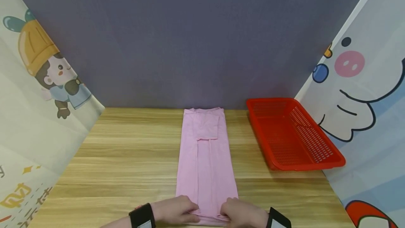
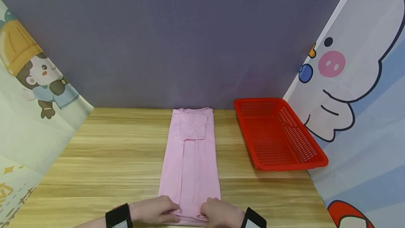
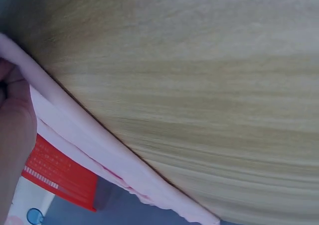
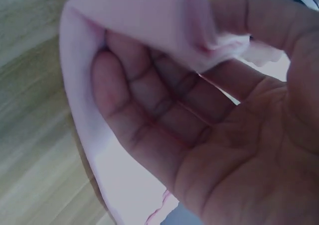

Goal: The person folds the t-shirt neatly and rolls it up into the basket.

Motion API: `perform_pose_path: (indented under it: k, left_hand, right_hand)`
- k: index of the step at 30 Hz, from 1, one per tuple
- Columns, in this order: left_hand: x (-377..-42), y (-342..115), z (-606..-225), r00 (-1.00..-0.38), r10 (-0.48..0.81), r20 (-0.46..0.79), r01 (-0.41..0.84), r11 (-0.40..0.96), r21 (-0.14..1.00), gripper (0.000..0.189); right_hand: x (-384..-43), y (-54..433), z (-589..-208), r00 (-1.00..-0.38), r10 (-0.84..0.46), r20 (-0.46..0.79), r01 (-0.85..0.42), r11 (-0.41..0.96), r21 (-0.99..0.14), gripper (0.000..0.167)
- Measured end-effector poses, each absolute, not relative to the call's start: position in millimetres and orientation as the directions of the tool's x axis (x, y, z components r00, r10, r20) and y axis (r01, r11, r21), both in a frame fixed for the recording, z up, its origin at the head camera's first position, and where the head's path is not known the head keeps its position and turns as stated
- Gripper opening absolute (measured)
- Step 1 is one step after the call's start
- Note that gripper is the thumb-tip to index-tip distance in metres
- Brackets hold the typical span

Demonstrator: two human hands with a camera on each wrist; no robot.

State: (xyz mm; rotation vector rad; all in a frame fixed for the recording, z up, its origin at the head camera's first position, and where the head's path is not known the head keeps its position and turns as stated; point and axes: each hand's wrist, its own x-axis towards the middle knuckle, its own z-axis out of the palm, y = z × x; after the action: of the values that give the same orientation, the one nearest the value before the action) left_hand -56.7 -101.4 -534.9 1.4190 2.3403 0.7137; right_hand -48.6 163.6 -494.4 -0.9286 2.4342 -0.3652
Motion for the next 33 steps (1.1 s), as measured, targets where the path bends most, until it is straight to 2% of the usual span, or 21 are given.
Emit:
perform_pose_path:
  k: [3, 5, 8, 11, 16, 19, 22, 26, 30, 33]
  left_hand:
    - [-60.9, -103.3, -531.2, -0.465, 0.884, -0.054, 0.683, 0.397, 0.613, 0.032]
    - [-63.1, -104.5, -527.9, -0.494, 0.862, -0.113, 0.622, 0.441, 0.647, 0.025]
    - [-64.6, -106.5, -522.2, -0.56, 0.794, -0.236, 0.468, 0.538, 0.701, 0.01]
    - [-64.3, -107.7, -518.5, -0.607, 0.727, -0.32, 0.303, 0.584, 0.753, 0.004]
    - [-62.8, -107.9, -515.8, -0.63, 0.696, -0.344, 0.138, 0.537, 0.832, 0.012]
    - [-57.9, -106.6, -515.3, -0.683, 0.647, -0.34, 0.097, 0.541, 0.835, 0.012]
    - [-49.6, -103.0, -517.8, -0.749, 0.596, -0.29, 0.151, 0.579, 0.801, 0.016]
    - [-36.9, -97.7, -525.6, -0.8, 0.582, -0.147, 0.323, 0.624, 0.712, 0.01]
    - [-30.3, -96.4, -533.2, -0.806, 0.592, -0.011, 0.436, 0.606, 0.665, 0.004]
    - [-30.0, -97.6, -537.5, -0.779, 0.627, 0.03, 0.495, 0.584, 0.643, 0.007]
  right_hand:
    - [-51.3, 166.3, -492.5, -0.639, -0.663, -0.389, -0.504, 0.744, -0.439, 0.013]
    - [-54.0, 168.6, -491.8, -0.638, -0.636, -0.435, -0.416, 0.76, -0.5, 0.011]
    - [-58.8, 174.1, -491.4, -0.636, -0.619, -0.46, -0.3, 0.748, -0.592, 0.014]
    - [-62.3, 180.9, -491.8, -0.641, -0.612, -0.463, -0.205, 0.718, -0.665, 0.016]
    - [-64.5, 186.2, -497.9, -0.649, -0.616, -0.446, -0.143, 0.675, -0.724, 0.014]
    - [-62.1, 186.1, -502.7, -0.676, -0.601, -0.427, -0.139, 0.673, -0.727, 0.019]
    - [-55.0, 185.6, -505.6, -0.724, -0.556, -0.409, -0.144, 0.701, -0.698, 0.025]
    - [-43.7, 183.5, -509.2, -0.765, -0.522, -0.377, -0.178, 0.735, -0.655, 0.042]
    - [-37.8, 180.2, -515.4, -0.773, -0.551, -0.315, -0.285, 0.744, -0.604, 0.051]
    - [-36.6, 178.8, -521.0, -0.769, -0.588, -0.252, -0.386, 0.74, -0.551, 0.038]
